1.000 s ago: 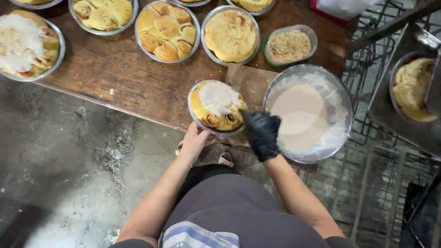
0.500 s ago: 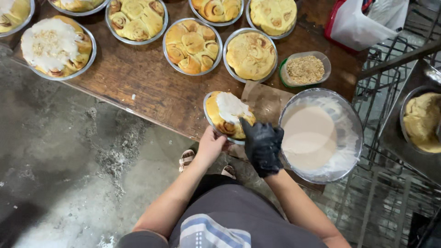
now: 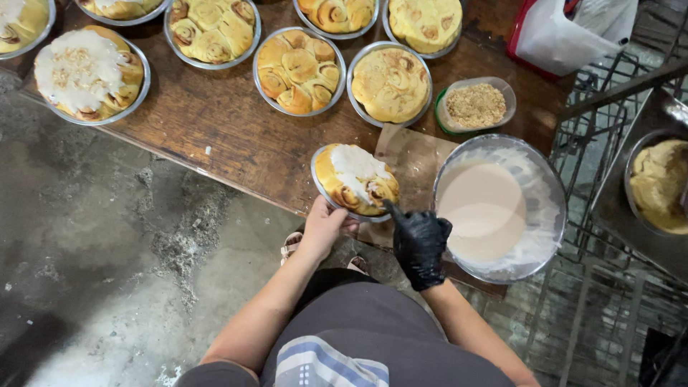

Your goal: The person applies white icing to several pastries in round tins using a brush and then sprinkles crushed nuts over one of the iced pastries.

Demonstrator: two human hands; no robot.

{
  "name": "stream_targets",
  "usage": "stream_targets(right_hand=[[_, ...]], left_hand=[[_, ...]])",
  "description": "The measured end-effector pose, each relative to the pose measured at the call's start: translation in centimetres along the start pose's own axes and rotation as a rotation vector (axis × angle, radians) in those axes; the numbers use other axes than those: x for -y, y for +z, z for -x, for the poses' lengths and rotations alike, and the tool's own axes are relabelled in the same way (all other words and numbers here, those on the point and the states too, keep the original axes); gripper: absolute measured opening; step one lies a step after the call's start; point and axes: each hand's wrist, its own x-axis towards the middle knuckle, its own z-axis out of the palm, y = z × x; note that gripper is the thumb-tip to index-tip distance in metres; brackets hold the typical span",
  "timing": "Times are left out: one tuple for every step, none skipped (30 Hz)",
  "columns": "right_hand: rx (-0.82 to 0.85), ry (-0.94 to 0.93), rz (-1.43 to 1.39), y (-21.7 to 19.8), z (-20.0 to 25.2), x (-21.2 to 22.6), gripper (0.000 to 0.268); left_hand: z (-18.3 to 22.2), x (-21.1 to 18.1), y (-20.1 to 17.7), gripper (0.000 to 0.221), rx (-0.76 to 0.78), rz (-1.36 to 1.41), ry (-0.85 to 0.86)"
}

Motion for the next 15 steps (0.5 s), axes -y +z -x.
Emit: stream_targets(right_hand=[[0.006, 0.007, 0.0, 0.1, 0.5, 0.0, 0.052], [0.026, 0.003, -0.015, 0.5, 1.1, -0.1, 0.05], [0.046, 0.0, -0.03, 1.1, 2.0, -0.5, 0.048], [0.051, 0.008, -0.029, 2.1, 2.7, -1.6, 0.048], [-0.062, 0.047, -0.209, 2.9, 3.3, -3.4, 0.029], [-0.177, 0.086, -0.387, 3.6, 4.2, -5.5, 0.012], [-0.16, 0.177, -0.345, 3.8, 5.0, -8.3, 0.011], [-0.143, 0.268, -0.301, 4.0, 5.4, -10.6, 0.011], [-0.04, 0.325, -0.22, 3.5, 6.3, -12.6, 0.019], [0.064, 0.382, -0.14, 2.5, 7.5, -14.6, 0.029], [0.066, 0.396, -0.134, 2.5, 8.1, -15.5, 0.029], [0.232, 0.401, -0.046, 2.3, 8.5, -16.6, 0.027], [0.398, 0.401, 0.038, 2.4, 8.9, -17.1, 0.026], [0.401, 0.411, 0.04, 2.7, 9.5, -16.7, 0.026], [0.413, 0.409, 0.007, 3.0, 9.7, -16.3, 0.027]], left_hand=[[0.1, 0.0, -0.1, 0.03, 0.041, 0.026, 0.027], [0.2, -0.1, -0.2, 0.03, 0.081, 0.053, 0.055], [0.2, -0.3, -0.3, 0.03, 0.085, 0.051, 0.046], [0.1, -0.5, -0.6, 0.03, 0.065, 0.024, -0.018], [-0.1, -0.7, -0.9, 0.031, 0.048, -0.004, -0.088], [-0.6, -0.9, -1.6, 0.031, 0.056, -0.006, -0.102], [-1.2, -1.1, -2.7, 0.032, 0.023, -0.118, -0.176], [-1.6, -0.9, -3.9, 0.033, -0.008, -0.231, -0.248], [-2.3, -0.4, -5.2, 0.033, 0.006, -0.238, -0.26], [-3.2, 0.4, -6.2, 0.031, -0.032, -0.302, -0.227], [-4.3, 1.4, -7.2, 0.031, -0.071, -0.364, -0.189], [-5.0, 2.5, -8.2, 0.031, -0.058, -0.368, -0.196], [-5.1, 3.7, -9.4, 0.034, -0.083, -0.408, -0.027], [-5.1, 4.9, -10.2, 0.038, -0.104, -0.445, 0.143], [-5.2, 5.9, -10.6, 0.038, -0.098, -0.446, 0.142]])
